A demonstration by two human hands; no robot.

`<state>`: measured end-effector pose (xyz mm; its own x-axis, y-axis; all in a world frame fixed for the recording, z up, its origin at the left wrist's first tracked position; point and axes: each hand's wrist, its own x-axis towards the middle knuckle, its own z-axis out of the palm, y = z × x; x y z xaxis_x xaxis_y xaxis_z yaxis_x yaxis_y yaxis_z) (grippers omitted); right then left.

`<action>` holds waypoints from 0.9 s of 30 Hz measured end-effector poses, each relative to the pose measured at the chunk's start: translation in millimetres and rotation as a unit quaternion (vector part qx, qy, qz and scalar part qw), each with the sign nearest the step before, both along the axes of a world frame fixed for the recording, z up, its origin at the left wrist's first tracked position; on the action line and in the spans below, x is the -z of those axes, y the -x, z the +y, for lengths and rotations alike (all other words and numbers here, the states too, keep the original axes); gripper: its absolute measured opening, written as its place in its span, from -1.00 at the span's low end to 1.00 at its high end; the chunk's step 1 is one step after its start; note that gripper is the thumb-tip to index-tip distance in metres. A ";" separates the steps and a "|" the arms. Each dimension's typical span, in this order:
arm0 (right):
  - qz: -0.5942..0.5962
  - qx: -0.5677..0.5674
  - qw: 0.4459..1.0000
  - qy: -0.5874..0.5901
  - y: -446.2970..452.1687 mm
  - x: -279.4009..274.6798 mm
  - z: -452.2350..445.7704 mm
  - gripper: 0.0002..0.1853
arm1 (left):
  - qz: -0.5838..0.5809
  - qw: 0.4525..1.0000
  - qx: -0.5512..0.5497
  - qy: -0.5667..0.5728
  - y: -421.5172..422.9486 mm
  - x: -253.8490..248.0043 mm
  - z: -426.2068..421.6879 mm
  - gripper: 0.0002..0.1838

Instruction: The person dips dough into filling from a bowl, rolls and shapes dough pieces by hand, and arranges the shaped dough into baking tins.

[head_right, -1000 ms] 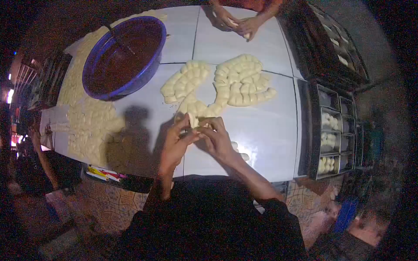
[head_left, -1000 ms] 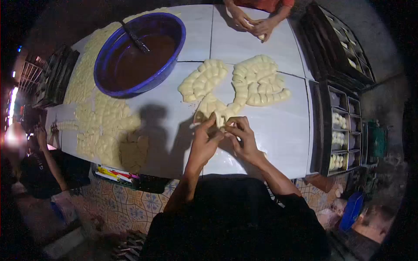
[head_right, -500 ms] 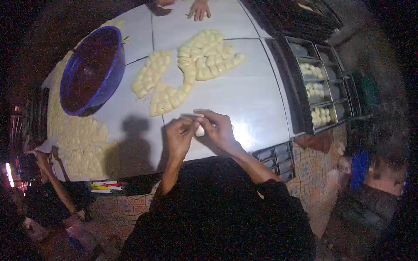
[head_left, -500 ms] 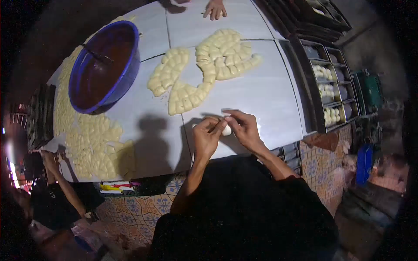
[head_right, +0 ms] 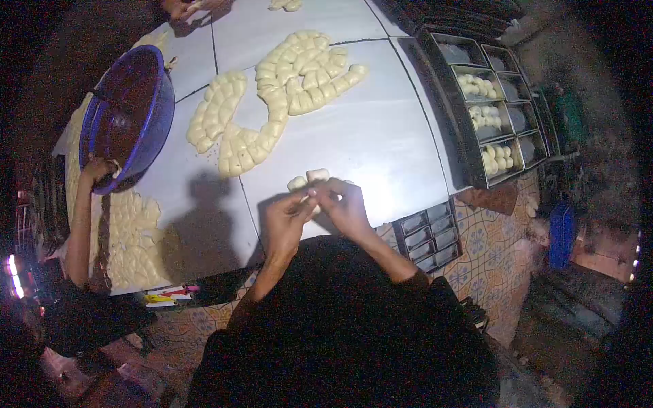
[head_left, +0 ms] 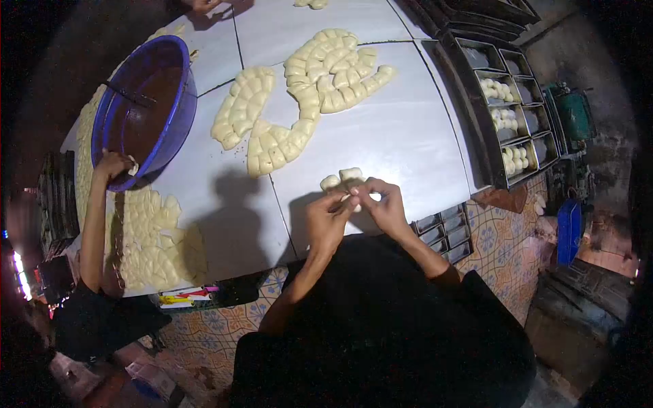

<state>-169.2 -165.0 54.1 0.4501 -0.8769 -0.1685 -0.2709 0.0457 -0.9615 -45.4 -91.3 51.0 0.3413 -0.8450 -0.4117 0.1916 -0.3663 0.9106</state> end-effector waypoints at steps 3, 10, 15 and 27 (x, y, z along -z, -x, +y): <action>-0.107 0.014 0.990 -0.094 -1.4 -0.4 6.4 -0.69 | -0.010 0.989 -0.038 0.141 4.8 3.5 6.4 -0.69; -0.066 -0.202 0.928 -0.306 43.8 -4.0 1.0 -0.54 | 0.032 0.962 0.048 0.265 -1.1 -16.9 14.7 -0.32; 0.016 -0.105 0.989 -0.102 65.0 -0.9 -22.6 -0.60 | 0.000 0.987 -0.023 0.157 -14.2 -17.5 12.4 -0.59; 0.177 -0.190 0.939 0.228 42.8 11.5 -47.2 -0.39 | -0.077 0.972 -0.148 0.165 -59.8 34.8 34.5 -0.88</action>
<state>-212.0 -212.2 42.6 0.7311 -0.6821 -0.0128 -0.4905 -0.5125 -0.7048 14.5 -56.8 16.2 0.6259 -0.7777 -0.0594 0.0969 0.0020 0.9953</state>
